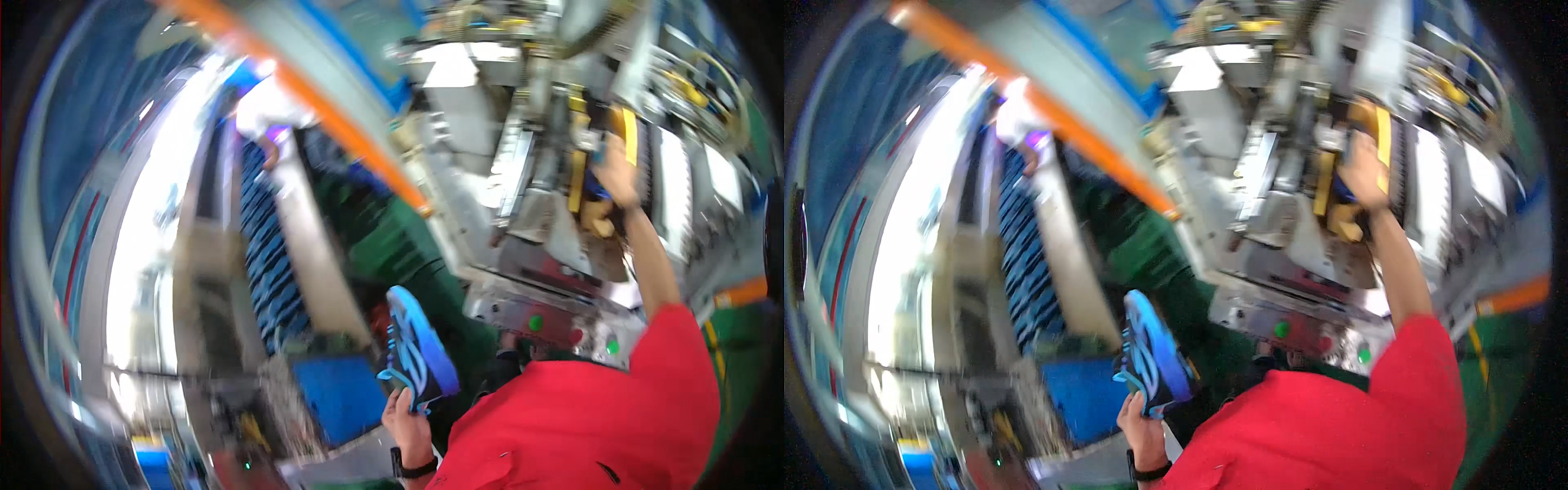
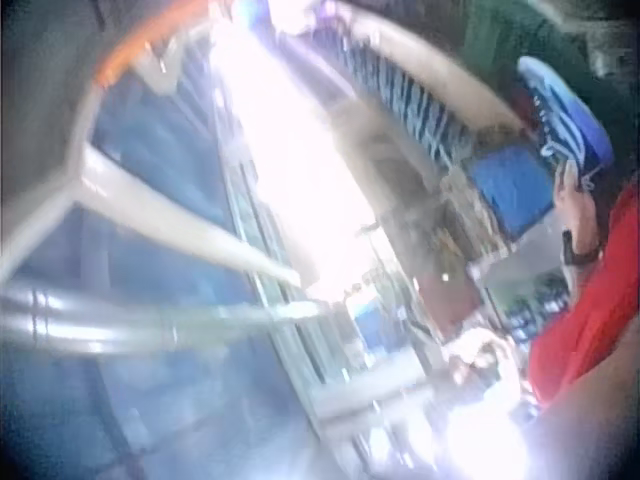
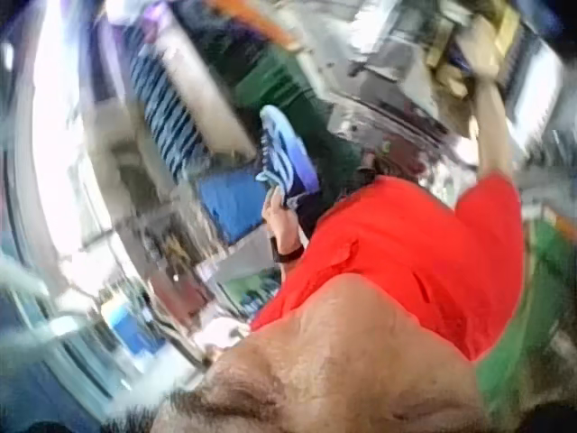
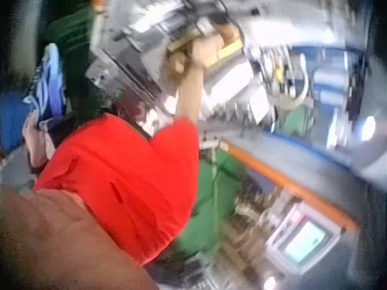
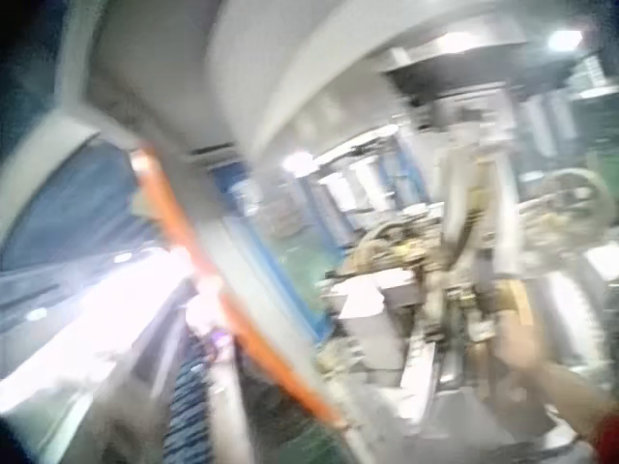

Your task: Operating a shoe lasting machine to shape and press blue athletic shoes.

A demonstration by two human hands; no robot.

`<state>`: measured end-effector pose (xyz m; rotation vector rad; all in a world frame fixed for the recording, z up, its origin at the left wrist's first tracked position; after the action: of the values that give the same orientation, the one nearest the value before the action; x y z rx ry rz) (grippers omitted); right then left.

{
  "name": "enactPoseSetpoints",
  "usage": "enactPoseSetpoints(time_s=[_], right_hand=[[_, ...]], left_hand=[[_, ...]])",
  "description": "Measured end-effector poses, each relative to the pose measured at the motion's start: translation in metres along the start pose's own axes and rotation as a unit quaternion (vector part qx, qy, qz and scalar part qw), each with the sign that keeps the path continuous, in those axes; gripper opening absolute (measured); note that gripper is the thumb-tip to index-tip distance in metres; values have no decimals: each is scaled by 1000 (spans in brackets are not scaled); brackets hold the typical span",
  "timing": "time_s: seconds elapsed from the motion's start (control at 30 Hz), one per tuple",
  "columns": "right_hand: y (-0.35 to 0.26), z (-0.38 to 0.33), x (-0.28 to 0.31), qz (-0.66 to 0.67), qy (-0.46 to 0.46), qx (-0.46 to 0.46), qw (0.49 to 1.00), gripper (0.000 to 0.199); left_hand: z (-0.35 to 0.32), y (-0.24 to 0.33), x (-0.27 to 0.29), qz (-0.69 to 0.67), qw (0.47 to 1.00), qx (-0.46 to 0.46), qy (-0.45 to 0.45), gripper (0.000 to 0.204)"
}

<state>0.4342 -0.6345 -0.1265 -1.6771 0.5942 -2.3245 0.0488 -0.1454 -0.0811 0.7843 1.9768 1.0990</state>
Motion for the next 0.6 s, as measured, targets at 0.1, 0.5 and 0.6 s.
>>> enactPoseSetpoints(time_s=[0.1, 0.5, 0.6], right_hand=[[-72, -112, 7, 132, -75, 143, 978, 20], [-77, -296, -213, 147, -302, 315, 888, 11], [-90, -283, -207, 118, -277, 296, 906, 15]], left_hand=[[-31, -33, 22, -5, 997, 10, 77, 39], [-127, -111, 115, -196, 963, 48, 179, 25], [-155, -122, 157, -233, 935, 12, 266, 23]])
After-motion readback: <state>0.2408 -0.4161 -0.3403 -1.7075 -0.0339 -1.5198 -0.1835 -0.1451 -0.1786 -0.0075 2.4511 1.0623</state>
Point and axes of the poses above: each hand's wrist, its own z-axis towards the middle knuckle, its own x-axis out of the back of the hand, y = z × x, the point moved 3 cm from there along z, towards the middle knuckle, and after that the axes turned 15 degrees about -y, right-handed, at the moved point
